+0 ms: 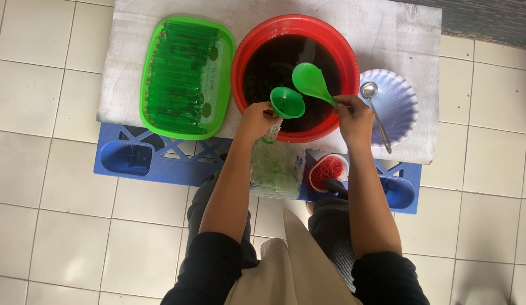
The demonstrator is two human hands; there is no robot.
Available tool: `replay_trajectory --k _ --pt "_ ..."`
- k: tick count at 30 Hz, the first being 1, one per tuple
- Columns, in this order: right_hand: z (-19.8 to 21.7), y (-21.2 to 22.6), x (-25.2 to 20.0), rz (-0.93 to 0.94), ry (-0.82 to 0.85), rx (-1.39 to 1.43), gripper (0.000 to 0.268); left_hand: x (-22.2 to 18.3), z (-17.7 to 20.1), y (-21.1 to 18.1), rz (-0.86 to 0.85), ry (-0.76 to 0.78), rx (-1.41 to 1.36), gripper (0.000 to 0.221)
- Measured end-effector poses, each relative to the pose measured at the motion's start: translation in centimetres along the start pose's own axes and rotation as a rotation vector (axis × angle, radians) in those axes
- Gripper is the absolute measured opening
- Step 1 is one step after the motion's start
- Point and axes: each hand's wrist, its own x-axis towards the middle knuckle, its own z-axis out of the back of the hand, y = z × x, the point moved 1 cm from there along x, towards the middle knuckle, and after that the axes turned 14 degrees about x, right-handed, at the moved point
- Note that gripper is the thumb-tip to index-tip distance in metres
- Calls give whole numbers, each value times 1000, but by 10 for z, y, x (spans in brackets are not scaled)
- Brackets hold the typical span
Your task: The person fills small plastic bags with a dark liquid using a funnel and a ladle, then secures the top of each bag by hand with a red rubber band.
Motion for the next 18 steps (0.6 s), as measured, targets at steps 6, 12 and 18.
replay_trajectory --k 6,12,18 --pt "2 20 -18 211 119 -33 28 -3 4 -3 -20 -8 38 40" --pt "-6 37 -22 366 127 -14 26 -1 2 -1 -23 0 15 38" --pt "-6 4 -1 287 0 -47 22 1 4 3 -32 -13 -12 32"
